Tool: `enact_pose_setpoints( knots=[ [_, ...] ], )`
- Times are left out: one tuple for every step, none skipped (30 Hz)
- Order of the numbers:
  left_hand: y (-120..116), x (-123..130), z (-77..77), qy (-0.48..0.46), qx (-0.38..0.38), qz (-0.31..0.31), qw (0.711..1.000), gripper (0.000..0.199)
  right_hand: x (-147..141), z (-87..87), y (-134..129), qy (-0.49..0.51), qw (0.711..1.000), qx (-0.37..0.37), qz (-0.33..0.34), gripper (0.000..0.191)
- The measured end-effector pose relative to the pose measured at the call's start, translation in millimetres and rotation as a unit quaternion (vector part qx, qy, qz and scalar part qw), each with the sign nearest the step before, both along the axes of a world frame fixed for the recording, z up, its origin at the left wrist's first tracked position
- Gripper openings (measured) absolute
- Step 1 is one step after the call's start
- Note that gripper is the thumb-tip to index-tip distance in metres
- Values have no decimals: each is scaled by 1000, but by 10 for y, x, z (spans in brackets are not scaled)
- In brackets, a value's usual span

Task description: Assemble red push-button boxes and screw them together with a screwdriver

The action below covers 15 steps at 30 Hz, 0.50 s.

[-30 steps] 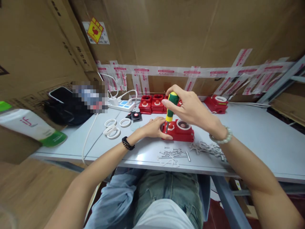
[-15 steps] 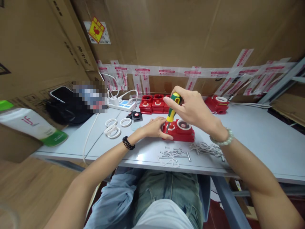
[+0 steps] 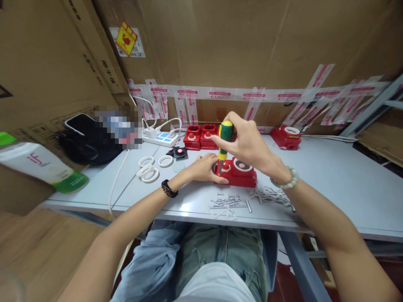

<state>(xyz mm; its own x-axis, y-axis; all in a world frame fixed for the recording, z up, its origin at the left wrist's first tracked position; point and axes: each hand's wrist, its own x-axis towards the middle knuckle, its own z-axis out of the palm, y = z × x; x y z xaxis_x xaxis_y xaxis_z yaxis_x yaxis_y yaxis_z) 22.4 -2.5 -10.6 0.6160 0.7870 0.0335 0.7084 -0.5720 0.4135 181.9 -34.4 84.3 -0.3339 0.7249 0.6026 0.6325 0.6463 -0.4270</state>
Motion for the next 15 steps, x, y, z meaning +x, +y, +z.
enact_pose_setpoints(
  knots=[
    [-3,3,3,4,4,1,1000,79,-16,-19,-2,1,1000,5,-15,28],
    [-4,5,4,5,6,1,1000,79,-17,-27,-1,1,1000,5,-16,26],
    [-3,6,2,6,7,1,1000,79,-4,-25,2,-1,1000,2,-7,24],
    [0,7,0,8,8,2,1000,78,24,-11,7,-7,1000,-8,13,22],
    [4,7,-4,8,8,1,1000,78,62,11,14,-14,999,-24,45,23],
    [9,6,-8,6,8,-1,1000,78,106,40,22,-17,995,-45,87,26],
    [13,5,-11,1,8,-5,1000,77,152,73,31,-20,988,-73,137,31],
    [17,5,-14,-6,8,-9,1000,76,194,105,42,-21,975,-107,192,34],
    [20,4,-15,-13,8,-13,1000,76,229,135,51,-23,960,-140,241,35],
    [21,4,-16,-19,7,-16,1000,75,254,158,59,-22,947,-163,276,34],
    [23,5,-17,-21,7,-16,1000,74,266,174,63,-20,939,-173,296,32],
    [25,5,-19,-21,8,-15,1000,74,266,181,60,-18,938,-172,300,30],
    [28,5,-24,-20,12,-14,1000,74,256,181,50,-14,942,-162,292,28],
    [32,5,-31,-21,18,-15,999,75,238,175,32,-11,950,-145,276,27],
    [37,4,-40,-24,27,-17,999,78,216,164,6,-13,958,-129,257,27]
  ],
)
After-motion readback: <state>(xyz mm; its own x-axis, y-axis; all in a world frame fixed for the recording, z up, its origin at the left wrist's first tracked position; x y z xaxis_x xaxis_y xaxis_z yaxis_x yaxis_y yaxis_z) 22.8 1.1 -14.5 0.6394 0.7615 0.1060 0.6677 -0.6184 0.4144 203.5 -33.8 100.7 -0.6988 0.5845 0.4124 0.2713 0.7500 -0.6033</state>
